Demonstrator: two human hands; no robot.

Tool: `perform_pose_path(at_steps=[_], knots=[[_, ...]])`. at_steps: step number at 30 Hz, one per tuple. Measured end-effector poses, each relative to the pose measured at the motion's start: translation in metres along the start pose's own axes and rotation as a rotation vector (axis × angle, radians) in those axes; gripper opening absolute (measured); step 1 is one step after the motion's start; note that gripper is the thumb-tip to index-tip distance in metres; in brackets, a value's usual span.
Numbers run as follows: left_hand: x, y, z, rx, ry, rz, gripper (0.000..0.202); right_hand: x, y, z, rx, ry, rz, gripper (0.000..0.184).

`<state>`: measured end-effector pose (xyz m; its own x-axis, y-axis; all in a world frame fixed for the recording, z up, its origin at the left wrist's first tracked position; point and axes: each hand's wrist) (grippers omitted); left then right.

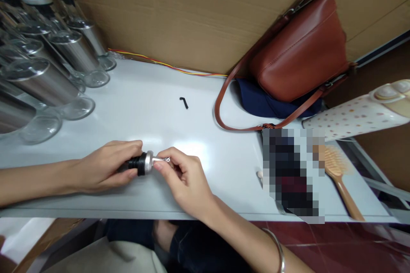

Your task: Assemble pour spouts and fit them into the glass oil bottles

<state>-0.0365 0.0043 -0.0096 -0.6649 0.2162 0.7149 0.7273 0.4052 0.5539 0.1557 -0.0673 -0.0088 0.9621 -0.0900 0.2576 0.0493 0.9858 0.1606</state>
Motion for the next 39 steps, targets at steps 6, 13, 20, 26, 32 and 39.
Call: perform_pose_path(at_steps=[6, 13, 20, 26, 32, 39], knots=[[0.0004, 0.0006, 0.0007, -0.003, -0.013, 0.047, 0.04, -0.0015, -0.0053, 0.0001, 0.353, -0.188, -0.065, 0.014], [0.0043, -0.0012, 0.0016, 0.099, -0.263, 0.146, 0.043, -0.0023, -0.0067, 0.002, 0.745, -0.413, -0.124, 0.021], [0.0017, -0.0022, 0.002, 0.061, -0.183, 0.119, 0.045, -0.0046, -0.0065, 0.0007, 0.644, -0.3, -0.092, 0.022], [-0.0015, -0.0036, 0.0011, -0.025, -0.036, 0.148, 0.044, -0.0034, -0.0074, -0.0005, 0.528, -0.283, -0.036, 0.023], [-0.0004, -0.0015, -0.0036, -0.125, 0.063, 0.103, 0.047, -0.0025, -0.008, 0.0004, 0.512, -0.311, 0.016, 0.024], [0.0018, -0.0027, -0.0033, -0.127, -0.106, 0.087, 0.044, -0.0054, -0.0093, 0.0035, 0.778, -0.442, 0.001, 0.035]])
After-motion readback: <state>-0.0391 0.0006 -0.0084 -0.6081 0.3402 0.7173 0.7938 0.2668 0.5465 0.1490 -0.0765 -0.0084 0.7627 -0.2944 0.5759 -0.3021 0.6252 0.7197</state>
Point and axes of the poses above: each hand's wrist, its own y-axis towards the middle knuckle, its own x-axis out of the back of the hand, z = x × y, and after that the axes turned 12 degrees about -z, right-handed
